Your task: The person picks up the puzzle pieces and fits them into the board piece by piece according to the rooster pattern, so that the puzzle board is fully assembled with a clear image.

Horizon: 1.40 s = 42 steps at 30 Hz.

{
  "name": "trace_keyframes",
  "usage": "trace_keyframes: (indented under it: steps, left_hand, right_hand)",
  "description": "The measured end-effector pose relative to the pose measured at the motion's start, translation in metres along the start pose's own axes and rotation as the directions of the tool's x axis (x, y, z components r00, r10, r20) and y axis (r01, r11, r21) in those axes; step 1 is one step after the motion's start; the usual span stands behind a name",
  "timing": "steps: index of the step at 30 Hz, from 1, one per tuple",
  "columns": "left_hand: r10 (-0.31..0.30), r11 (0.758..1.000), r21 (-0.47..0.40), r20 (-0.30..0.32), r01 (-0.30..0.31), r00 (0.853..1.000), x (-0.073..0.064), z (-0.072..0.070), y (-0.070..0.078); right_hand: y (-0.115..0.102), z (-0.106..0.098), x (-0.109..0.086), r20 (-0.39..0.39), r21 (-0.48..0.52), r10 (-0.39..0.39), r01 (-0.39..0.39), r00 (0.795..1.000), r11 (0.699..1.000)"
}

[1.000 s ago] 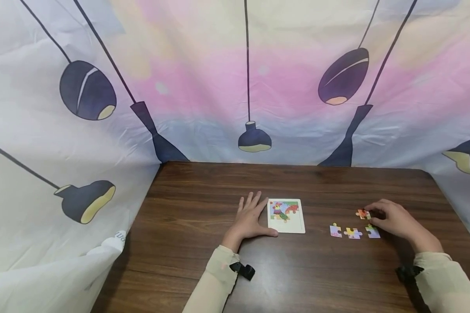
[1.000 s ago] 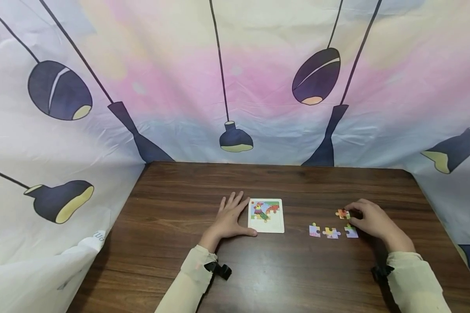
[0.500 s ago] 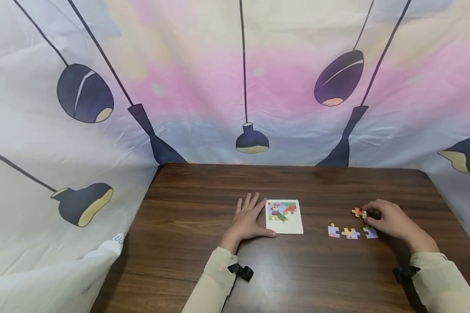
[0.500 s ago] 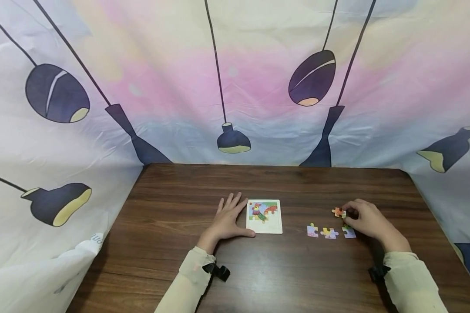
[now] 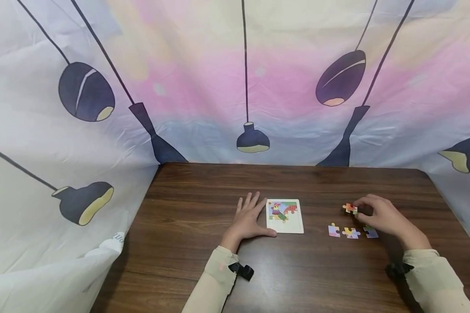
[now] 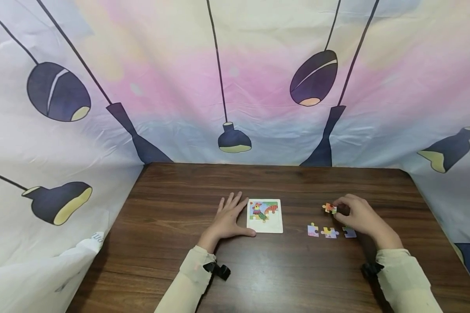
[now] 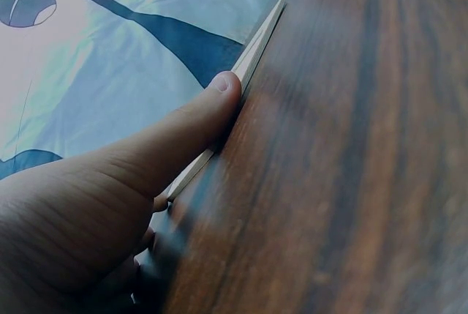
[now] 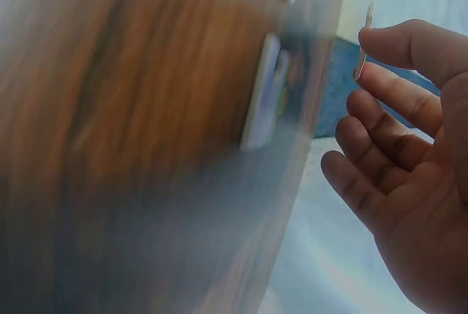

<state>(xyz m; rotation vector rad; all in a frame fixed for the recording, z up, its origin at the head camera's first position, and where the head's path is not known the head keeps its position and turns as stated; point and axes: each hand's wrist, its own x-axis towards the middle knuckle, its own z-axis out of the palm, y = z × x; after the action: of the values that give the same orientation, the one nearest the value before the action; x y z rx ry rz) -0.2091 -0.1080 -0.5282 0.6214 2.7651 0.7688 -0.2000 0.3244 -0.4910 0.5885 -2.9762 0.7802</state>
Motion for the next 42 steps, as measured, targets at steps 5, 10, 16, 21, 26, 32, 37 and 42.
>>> trace_keyframes:
  steps: [5, 10, 16, 21, 26, 32, 37, 42]
  left_hand:
    - [0.006, 1.0, 0.009, -0.009, -0.006, 1.0, 0.0, 0.0, 0.001]
    - [0.003, 1.0, 0.012, -0.008, -0.003, 1.0, 0.0, 0.001, 0.001]
    - [0.0, 1.0, 0.005, -0.013, 0.0, 1.0, 0.001, 0.0, 0.002]
    - [0.002, 1.0, 0.007, -0.015, -0.002, 1.0, 0.001, 0.0, 0.001]
    - [0.005, 1.0, 0.007, -0.011, -0.005, 1.0, 0.001, 0.0, 0.0]
    - [-0.002, 1.0, 0.011, -0.009, 0.002, 1.0, 0.002, 0.002, 0.0]
    - [-0.015, 1.0, 0.014, -0.01, 0.015, 1.0, 0.002, 0.002, -0.001]
    - [-0.018, 1.0, 0.019, -0.004, 0.018, 1.0, 0.002, 0.004, -0.003]
  right_hand:
    - [-0.011, 0.003, 0.008, -0.017, -0.001, -0.042, 0.042, 0.999, 0.999]
    - [-0.023, 0.006, 0.017, -0.014, 0.012, -0.094, 0.094, 0.996, 0.996]
    - [-0.04, 0.015, 0.03, -0.001, 0.048, -0.128, 0.128, 0.992, 0.991]
    - [-0.053, 0.025, 0.041, 0.023, 0.077, -0.14, 0.138, 0.99, 0.987]
    - [-0.066, 0.037, 0.05, 0.057, 0.083, -0.162, 0.157, 0.985, 0.984]
    - [-0.084, 0.055, 0.059, 0.095, 0.087, -0.216, 0.209, 0.972, 0.974]
    - [-0.097, 0.069, 0.066, 0.135, 0.087, -0.236, 0.225, 0.962, 0.97]
    - [-0.104, 0.074, 0.068, 0.149, 0.079, -0.226, 0.217, 0.963, 0.973]
